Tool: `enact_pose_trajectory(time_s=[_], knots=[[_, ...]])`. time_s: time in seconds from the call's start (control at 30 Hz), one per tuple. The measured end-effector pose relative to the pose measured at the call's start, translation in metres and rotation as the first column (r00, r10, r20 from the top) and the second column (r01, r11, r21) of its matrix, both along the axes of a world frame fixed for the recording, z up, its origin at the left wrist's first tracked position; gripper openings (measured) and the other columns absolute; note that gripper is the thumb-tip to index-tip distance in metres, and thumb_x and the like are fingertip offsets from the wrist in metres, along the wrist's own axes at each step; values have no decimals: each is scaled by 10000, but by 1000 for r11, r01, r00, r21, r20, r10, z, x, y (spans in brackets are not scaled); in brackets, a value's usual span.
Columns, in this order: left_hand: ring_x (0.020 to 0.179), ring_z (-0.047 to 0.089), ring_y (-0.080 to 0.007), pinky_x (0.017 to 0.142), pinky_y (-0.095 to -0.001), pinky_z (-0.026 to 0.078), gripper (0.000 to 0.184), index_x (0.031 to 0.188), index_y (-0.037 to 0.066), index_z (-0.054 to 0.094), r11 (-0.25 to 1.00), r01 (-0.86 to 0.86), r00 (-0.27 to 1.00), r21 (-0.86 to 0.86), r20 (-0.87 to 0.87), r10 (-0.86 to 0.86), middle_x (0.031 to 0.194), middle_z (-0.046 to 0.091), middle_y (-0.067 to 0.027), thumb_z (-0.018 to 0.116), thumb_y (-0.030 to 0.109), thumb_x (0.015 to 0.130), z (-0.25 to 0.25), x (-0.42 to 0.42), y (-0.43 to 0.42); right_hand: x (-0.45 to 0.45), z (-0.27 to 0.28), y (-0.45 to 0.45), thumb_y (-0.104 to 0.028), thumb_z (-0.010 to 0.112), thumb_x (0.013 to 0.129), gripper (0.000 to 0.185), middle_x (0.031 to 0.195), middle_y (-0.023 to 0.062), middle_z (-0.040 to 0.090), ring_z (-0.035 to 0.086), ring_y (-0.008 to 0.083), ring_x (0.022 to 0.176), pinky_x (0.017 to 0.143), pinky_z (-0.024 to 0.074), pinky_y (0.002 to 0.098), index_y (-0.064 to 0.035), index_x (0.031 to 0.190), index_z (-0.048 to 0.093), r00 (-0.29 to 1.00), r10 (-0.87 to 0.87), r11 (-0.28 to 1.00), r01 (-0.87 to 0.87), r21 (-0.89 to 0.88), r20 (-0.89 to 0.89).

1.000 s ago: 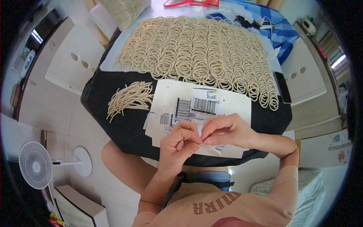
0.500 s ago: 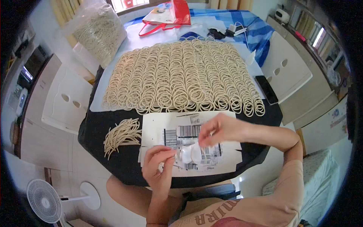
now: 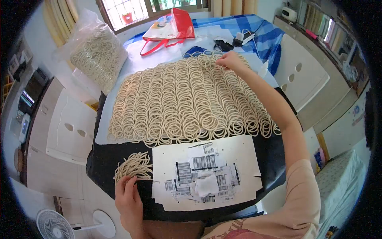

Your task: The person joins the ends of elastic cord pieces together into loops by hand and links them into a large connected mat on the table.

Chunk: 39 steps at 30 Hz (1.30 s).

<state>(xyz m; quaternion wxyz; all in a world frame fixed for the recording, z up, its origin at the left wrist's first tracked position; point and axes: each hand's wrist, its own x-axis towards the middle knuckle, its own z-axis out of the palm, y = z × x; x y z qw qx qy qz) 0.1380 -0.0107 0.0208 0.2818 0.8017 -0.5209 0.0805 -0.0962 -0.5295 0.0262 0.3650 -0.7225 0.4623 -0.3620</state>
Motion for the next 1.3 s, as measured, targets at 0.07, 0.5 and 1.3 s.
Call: enact_pose_trajectory(time_s=[0.07,0.5,1.3], knots=[[926,600,-316,788,-382,492,230,992,32,636,999,35,999,3,18,-35,1039,589,-136,628,-49,777,-5,4,-2,5,-11,-20,-196,750,699,226,642,63,636,579,124,529,487,483,276,19,756,710,999,-24,998,22,56,32],[937,583,-305,816,-369,474,217,941,1,585,996,3,997,-84,-81,-10,983,581,-145,654,-65,746,-21,13,-10,26,-17,-31,-237,729,729,250,644,101,655,609,151,561,547,484,316,1,806,725,918,-181,942,60,-329,-353],[673,662,-210,562,-264,552,223,1043,-63,579,803,-159,372,-575,-788,-490,832,658,-173,594,-77,821,27,-126,-6,-6,44,371,-48,623,870,461,994,103,620,614,223,952,842,487,343,-58,1296,449,412,888,410,-911,53,203]])
